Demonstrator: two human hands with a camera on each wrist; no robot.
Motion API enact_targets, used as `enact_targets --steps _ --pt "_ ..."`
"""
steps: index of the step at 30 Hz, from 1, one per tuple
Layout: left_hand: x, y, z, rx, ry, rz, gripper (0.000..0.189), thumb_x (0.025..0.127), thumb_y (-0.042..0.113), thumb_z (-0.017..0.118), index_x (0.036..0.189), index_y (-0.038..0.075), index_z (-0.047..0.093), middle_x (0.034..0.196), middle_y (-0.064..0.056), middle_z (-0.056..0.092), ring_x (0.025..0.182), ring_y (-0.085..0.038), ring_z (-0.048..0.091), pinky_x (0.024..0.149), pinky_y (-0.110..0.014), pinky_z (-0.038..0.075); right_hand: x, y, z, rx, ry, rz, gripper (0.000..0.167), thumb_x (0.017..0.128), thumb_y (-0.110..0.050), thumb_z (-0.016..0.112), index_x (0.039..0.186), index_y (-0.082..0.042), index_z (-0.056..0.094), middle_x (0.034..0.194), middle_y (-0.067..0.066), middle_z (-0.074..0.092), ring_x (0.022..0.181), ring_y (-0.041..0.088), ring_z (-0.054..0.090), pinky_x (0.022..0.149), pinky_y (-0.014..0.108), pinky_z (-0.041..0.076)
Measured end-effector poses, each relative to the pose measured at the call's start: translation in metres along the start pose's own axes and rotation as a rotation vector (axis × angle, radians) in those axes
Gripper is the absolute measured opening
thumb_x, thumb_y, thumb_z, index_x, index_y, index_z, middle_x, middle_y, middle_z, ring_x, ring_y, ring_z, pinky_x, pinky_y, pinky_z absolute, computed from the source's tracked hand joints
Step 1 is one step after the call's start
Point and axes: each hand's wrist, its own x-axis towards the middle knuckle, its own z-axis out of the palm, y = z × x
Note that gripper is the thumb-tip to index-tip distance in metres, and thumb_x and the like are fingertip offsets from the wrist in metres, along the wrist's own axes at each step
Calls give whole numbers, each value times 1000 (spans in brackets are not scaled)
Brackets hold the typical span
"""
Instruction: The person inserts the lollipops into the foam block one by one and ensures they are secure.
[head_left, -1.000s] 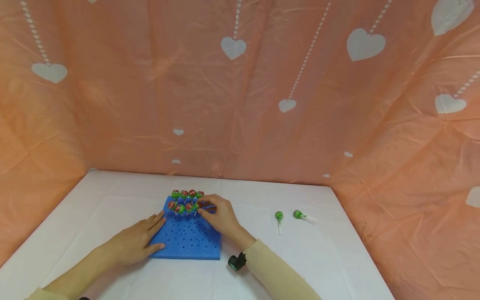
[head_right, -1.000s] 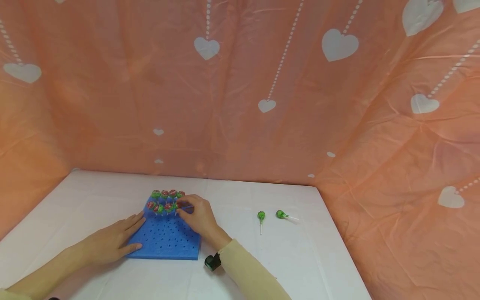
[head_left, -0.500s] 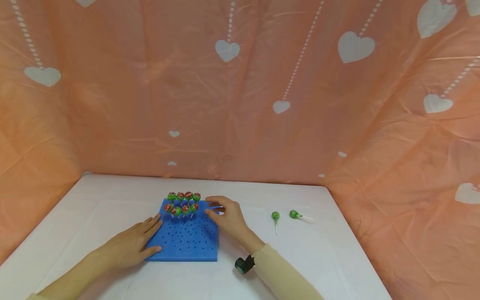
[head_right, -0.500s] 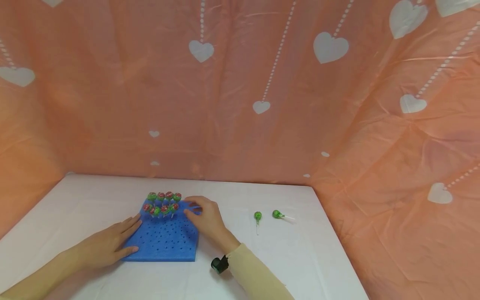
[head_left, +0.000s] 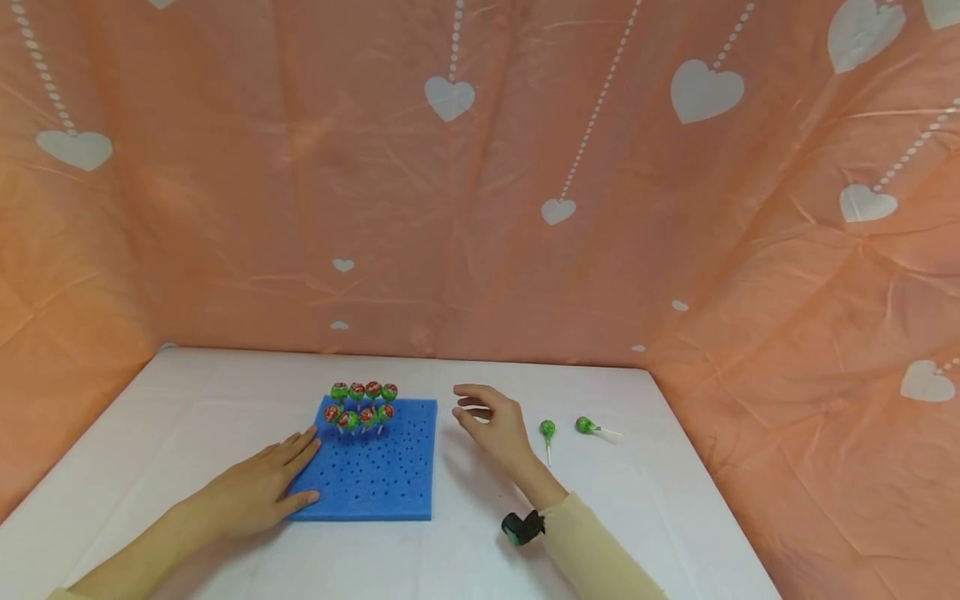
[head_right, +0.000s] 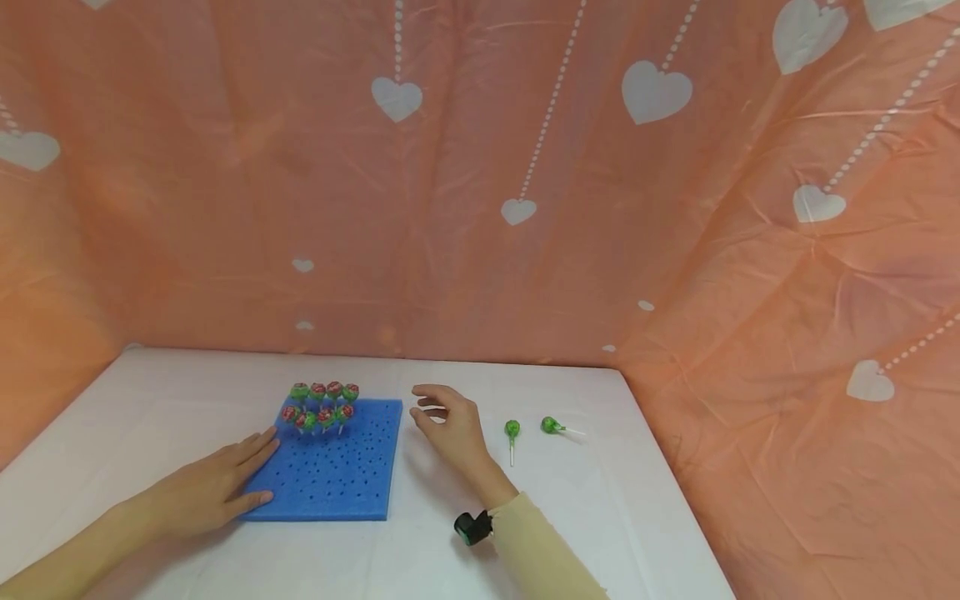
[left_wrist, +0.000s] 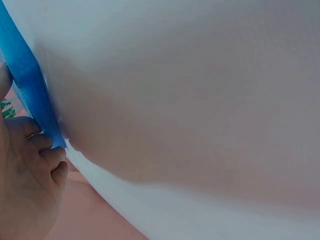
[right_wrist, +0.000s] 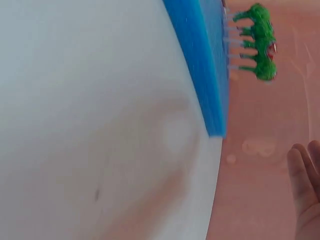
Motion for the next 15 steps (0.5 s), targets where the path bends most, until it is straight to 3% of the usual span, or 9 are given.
enact_targets --steps 3,9,15 --pt "0 -1 0 3 6 6 81 102 55 58 148 -10 49 159 -32 38 143 -53 42 114 -64 39 -2 5 -11 8 44 7 33 90 3 78 122 -4 74 120 14 74 106 32 74 88 35 63" --pt "-1 0 0 -9 -6 -9 81 103 57 56 150 -9 48 161 -30 36 144 -52 40 115 -63 38 -6 18 -36 16 129 26 30 88 6 78 117 -2 76 115 17 75 101 36 75 86 39 63" --pt "-1 0 1 -5 1 -4 81 103 57 55 149 -9 48 161 -31 36 144 -52 41 115 -63 38 -12 31 -62 -65 179 89 28 87 7 78 115 -1 77 113 16 75 98 34 76 83 31 64"
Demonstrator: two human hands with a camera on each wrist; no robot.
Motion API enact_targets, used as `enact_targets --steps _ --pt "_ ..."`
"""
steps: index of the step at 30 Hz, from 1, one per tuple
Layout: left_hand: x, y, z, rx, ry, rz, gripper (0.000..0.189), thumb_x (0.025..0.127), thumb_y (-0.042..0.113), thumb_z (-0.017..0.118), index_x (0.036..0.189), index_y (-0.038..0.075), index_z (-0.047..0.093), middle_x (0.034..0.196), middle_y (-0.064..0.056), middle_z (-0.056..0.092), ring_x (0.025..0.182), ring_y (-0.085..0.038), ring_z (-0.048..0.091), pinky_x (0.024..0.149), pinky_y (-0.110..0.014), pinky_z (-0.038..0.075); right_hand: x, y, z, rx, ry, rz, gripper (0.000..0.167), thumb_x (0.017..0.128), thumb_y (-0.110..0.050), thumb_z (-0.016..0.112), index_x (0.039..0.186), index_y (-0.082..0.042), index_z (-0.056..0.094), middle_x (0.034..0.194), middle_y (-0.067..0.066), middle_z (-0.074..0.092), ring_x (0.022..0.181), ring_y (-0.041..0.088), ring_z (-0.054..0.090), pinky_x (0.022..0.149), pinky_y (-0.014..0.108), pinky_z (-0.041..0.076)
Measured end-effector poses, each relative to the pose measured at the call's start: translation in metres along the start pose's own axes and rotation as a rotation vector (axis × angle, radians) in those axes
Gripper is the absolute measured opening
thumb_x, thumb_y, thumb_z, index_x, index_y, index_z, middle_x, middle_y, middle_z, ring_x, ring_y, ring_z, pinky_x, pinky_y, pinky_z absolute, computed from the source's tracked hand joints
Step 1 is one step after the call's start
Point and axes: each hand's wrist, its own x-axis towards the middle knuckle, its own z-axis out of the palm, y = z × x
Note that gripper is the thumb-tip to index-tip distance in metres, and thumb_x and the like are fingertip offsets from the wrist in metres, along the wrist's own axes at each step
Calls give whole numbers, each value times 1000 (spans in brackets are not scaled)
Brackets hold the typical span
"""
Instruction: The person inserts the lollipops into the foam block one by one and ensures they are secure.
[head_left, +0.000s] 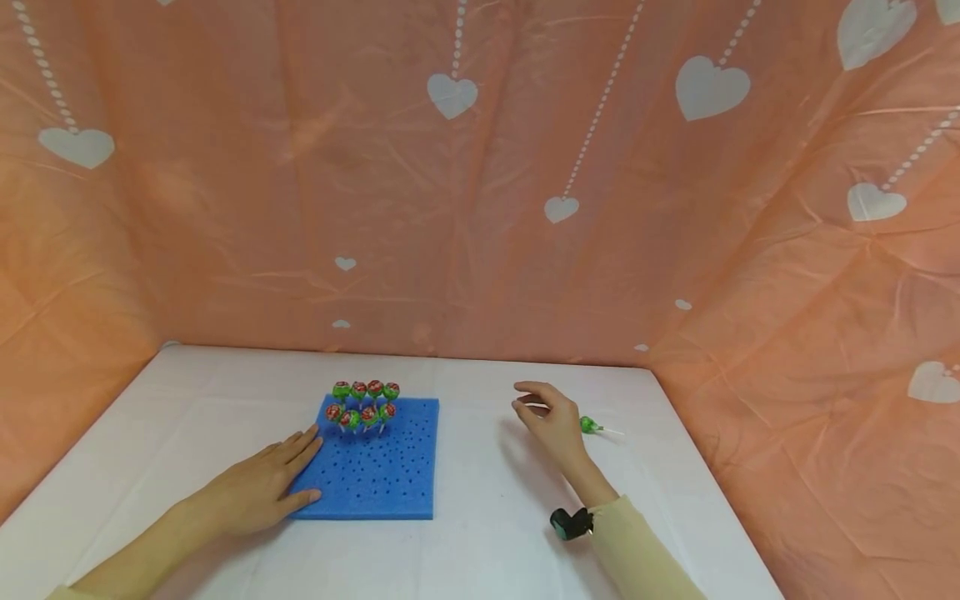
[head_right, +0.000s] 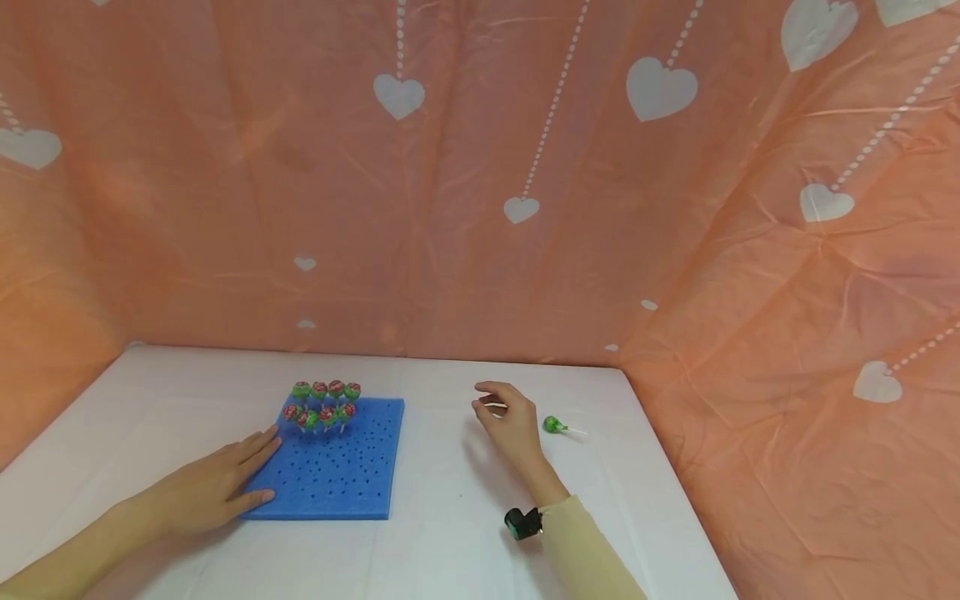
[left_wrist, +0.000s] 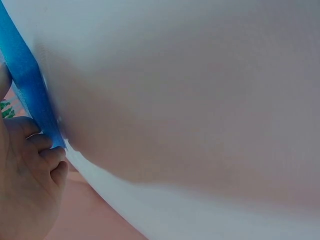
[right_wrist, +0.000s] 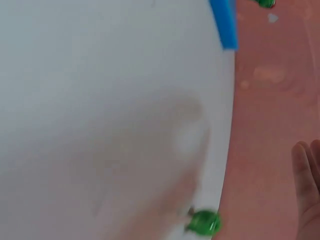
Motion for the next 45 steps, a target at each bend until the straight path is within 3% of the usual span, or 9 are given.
enact_targets --steps 4,10,23,32,45 --pt "0 -1 0 12 10 8 80 103 56 56 149 -10 48 160 -31 36 143 -52 42 115 -62 39 -1 11 -15 -83 2 17 27 86 8 79 112 1 76 111 15 74 95 33 76 80 25 63" --pt "0 0 -1 12 3 9 80 103 55 56 149 -10 48 160 -31 37 143 -52 42 115 -62 39 -1 25 -35 -213 -50 -3 24 86 8 78 109 3 75 108 15 73 89 31 75 75 29 64" --pt "1 2 -3 -2 -5 -3 81 103 57 55 150 -9 48 161 -30 37 144 -51 41 115 -62 39 2 40 -62 -512 -304 122 22 92 -7 74 114 -2 76 108 10 72 85 20 68 75 38 59" --pt "0 1 -2 2 3 -4 82 103 57 55 149 -10 48 160 -31 37 144 -51 42 115 -62 39 5 46 -58 -574 -402 136 20 94 -11 75 112 -5 77 101 4 72 82 12 61 74 32 54" --pt "-1 2 -1 2 6 0 80 103 54 58 149 -10 49 159 -32 38 143 -52 42 114 -63 40 4 48 -55 -555 -425 148 14 95 -9 74 109 -6 78 93 -1 71 80 9 60 73 30 54"
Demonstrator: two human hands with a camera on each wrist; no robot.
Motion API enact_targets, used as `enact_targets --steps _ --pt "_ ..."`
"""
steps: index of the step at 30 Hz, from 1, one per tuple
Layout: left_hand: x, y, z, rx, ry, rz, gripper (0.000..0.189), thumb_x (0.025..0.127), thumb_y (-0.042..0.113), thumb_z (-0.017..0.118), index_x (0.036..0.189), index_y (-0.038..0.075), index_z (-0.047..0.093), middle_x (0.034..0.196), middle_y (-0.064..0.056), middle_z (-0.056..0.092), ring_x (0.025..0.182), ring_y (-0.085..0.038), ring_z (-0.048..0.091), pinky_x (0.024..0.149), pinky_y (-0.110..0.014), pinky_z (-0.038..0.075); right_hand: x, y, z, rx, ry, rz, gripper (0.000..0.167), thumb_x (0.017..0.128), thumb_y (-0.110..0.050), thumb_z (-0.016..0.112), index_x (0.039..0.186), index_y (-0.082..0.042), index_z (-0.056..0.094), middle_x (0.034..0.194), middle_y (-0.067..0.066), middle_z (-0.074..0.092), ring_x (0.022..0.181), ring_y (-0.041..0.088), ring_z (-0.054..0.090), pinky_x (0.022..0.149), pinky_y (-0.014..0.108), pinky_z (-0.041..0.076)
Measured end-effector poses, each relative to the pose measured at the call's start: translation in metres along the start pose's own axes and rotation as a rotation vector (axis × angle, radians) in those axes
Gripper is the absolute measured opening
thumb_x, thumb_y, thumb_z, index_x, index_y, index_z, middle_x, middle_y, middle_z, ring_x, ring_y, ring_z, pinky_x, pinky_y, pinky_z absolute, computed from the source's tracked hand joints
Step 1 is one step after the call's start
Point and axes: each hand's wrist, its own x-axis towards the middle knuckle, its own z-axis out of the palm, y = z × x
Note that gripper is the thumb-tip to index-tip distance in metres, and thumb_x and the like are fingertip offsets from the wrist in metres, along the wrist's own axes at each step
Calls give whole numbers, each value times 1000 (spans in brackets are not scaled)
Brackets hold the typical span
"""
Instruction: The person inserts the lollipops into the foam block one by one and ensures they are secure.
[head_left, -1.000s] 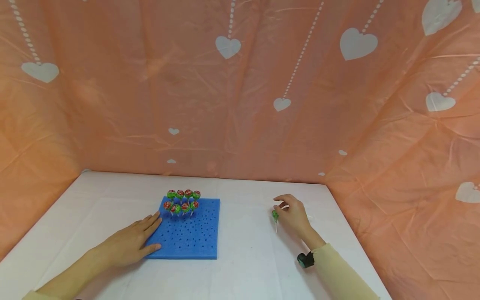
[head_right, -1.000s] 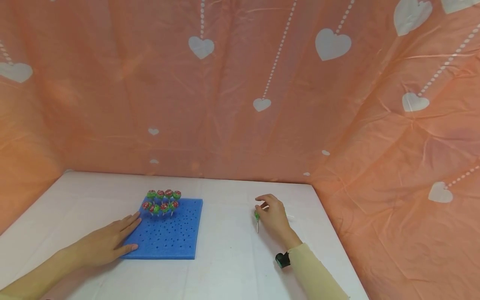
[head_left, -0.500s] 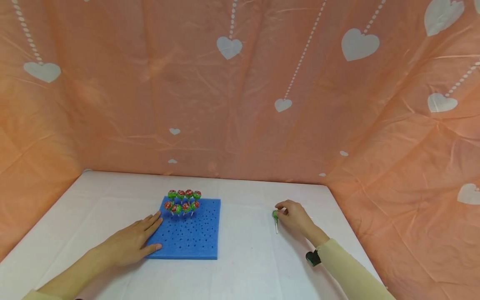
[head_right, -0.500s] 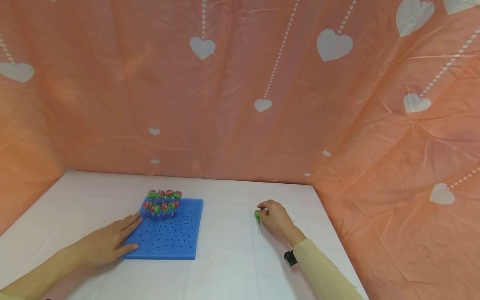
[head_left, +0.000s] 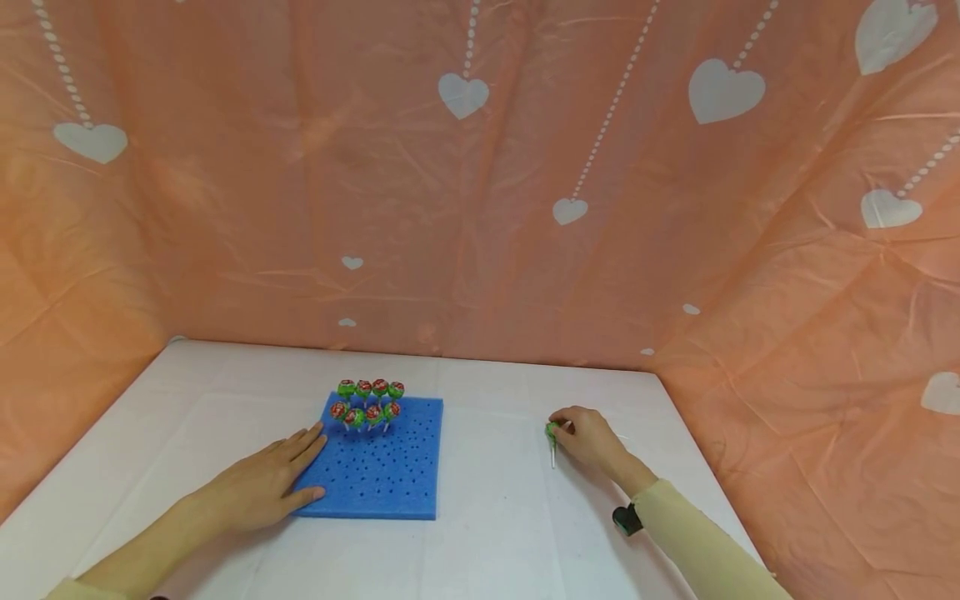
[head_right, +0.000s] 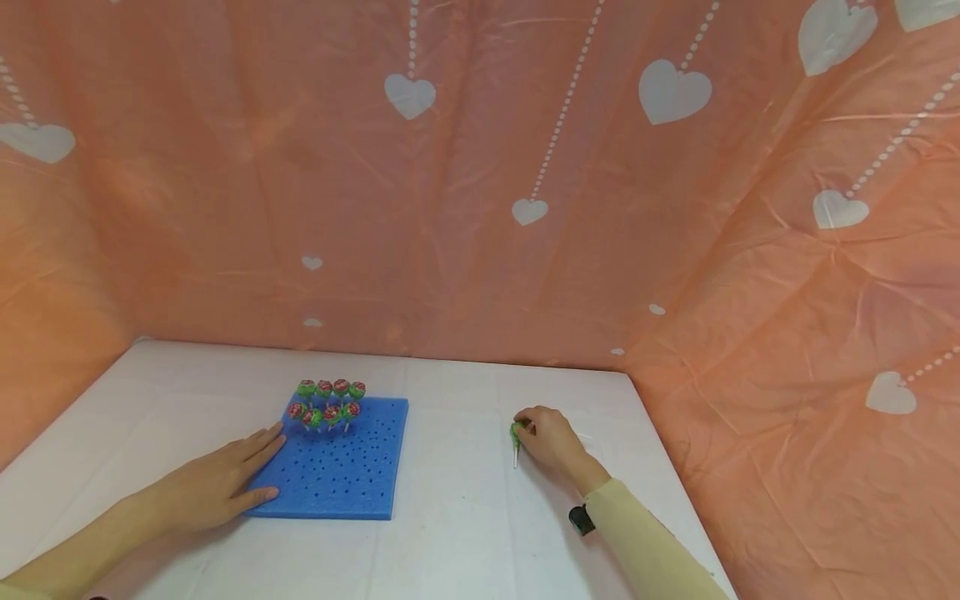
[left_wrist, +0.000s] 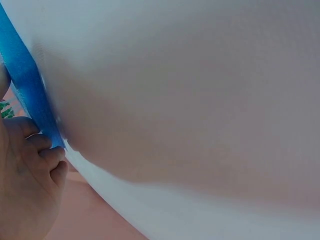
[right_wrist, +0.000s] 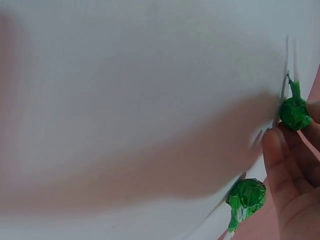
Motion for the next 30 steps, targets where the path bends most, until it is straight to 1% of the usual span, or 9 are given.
enact_targets --steps 6,10,17,22,26,30 --pt "1 0 -2 -3 -11 -6 81 103 55 58 149 -10 48 160 -33 37 142 -54 42 113 -64 39 -1 0 0 1 20 -15 15 95 -10 74 109 -5 78 93 -1 71 80 10 61 73 30 54" --pt "1 1 -2 -8 -13 -17 81 103 57 56 150 -9 47 161 -31 36 144 -52 41 115 -63 39 -2 0 0 6 38 -17 16 95 -9 75 109 -4 78 94 1 72 80 11 62 74 31 55" --pt "0 1 -1 -1 0 12 80 103 54 57 148 -11 49 159 -33 37 142 -54 42 113 -64 40 -6 -1 -1 32 83 -23 18 93 -8 75 110 -3 78 99 6 73 81 13 65 74 33 56" --pt "0 1 -2 -8 -7 6 80 103 54 59 148 -11 48 159 -33 36 142 -54 42 113 -64 40 -9 -3 -3 84 136 -40 16 92 -8 75 108 -4 78 98 6 73 80 16 68 74 33 59" --pt "-1 1 -3 -11 -14 5 80 103 54 58 148 -11 48 159 -34 36 142 -55 41 113 -66 39 -11 -5 -4 135 166 -48 16 91 -7 76 107 -6 78 96 4 73 80 15 68 75 30 59" --pt "-1 2 -3 -11 -12 3 80 103 55 57 149 -11 48 160 -33 37 142 -54 41 113 -65 39 -13 -8 -3 179 202 -84 17 89 -2 77 106 -5 78 97 5 73 81 16 70 75 27 60"
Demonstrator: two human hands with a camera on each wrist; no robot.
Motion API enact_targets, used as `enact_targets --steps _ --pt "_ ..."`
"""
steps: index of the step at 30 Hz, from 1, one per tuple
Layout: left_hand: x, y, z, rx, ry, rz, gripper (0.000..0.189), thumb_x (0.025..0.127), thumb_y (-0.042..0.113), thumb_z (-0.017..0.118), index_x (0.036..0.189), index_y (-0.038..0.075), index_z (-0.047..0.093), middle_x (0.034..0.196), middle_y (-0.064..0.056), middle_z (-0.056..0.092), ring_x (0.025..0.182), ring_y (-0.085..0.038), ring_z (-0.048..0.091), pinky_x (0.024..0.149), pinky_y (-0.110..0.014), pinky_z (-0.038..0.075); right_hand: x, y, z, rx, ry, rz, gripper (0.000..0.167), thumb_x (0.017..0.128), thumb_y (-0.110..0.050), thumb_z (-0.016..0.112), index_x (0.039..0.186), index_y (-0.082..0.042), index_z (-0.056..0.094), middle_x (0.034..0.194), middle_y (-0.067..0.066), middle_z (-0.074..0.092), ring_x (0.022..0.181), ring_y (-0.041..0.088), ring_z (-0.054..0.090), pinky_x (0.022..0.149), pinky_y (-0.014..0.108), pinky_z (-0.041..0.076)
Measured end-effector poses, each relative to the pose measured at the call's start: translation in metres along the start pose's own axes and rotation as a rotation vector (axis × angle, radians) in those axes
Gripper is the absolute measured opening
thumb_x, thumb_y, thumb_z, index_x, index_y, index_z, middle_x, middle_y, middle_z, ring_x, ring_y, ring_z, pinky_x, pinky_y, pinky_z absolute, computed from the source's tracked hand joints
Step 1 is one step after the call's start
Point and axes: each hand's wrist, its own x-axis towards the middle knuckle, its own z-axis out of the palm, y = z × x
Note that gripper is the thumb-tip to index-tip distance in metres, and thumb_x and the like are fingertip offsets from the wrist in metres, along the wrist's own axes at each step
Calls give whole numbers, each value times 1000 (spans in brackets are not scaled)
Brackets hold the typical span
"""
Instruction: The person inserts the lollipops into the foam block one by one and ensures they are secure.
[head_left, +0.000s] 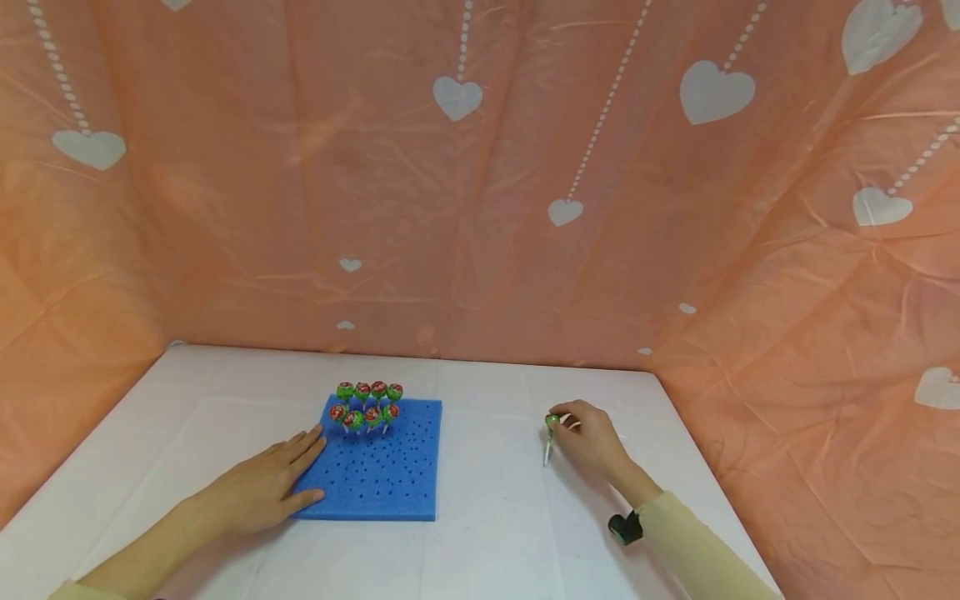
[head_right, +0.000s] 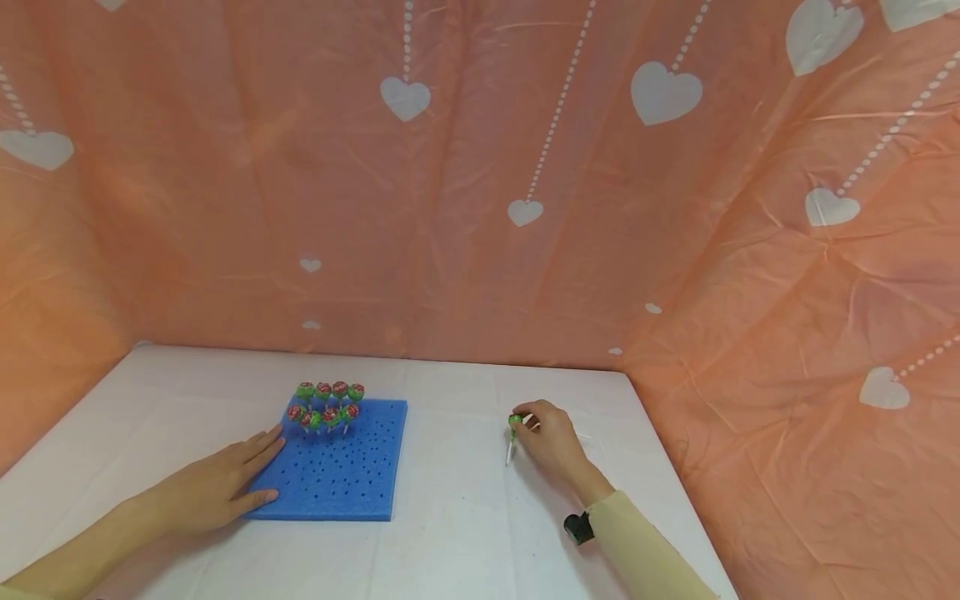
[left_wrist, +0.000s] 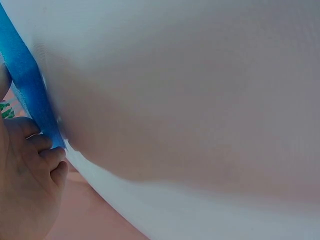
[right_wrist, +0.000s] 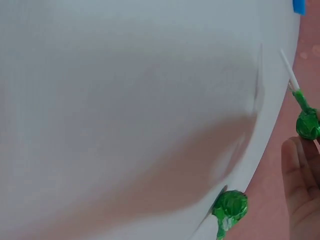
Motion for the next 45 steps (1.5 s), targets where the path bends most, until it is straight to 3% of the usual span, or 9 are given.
enact_targets --steps 6,21,28,35,45 --pt "0 1 0 -8 -4 -11 80 104 55 56 149 -9 48 161 -31 36 144 -52 40 115 -63 38 -2 -8 5 61 53 -68 21 85 5 78 105 -3 77 99 8 72 82 19 71 72 24 61" --pt "-1 1 3 -4 10 -9 80 104 56 55 150 -9 48 161 -30 36 145 -51 40 115 -63 39 -1 -35 20 227 76 -93 26 83 8 82 108 2 75 103 10 68 88 25 73 76 25 63" --pt "0 -2 3 6 3 -2 81 103 56 56 149 -10 48 160 -32 36 143 -53 41 114 -65 38 1 -50 30 340 133 -193 27 83 12 79 107 -1 75 105 13 68 88 33 73 77 28 64" --pt "1 -2 2 -7 -10 -9 82 104 57 55 150 -10 47 161 -31 35 144 -53 39 115 -65 37 3 -65 47 400 156 -248 30 82 15 79 107 -1 74 105 14 67 89 33 73 78 28 64" --pt "1 -2 2 1 -8 -10 81 103 56 56 150 -10 47 161 -32 36 144 -53 40 115 -64 38 5 -92 74 475 132 -291 29 82 15 79 108 3 73 107 18 64 94 37 73 81 42 64"
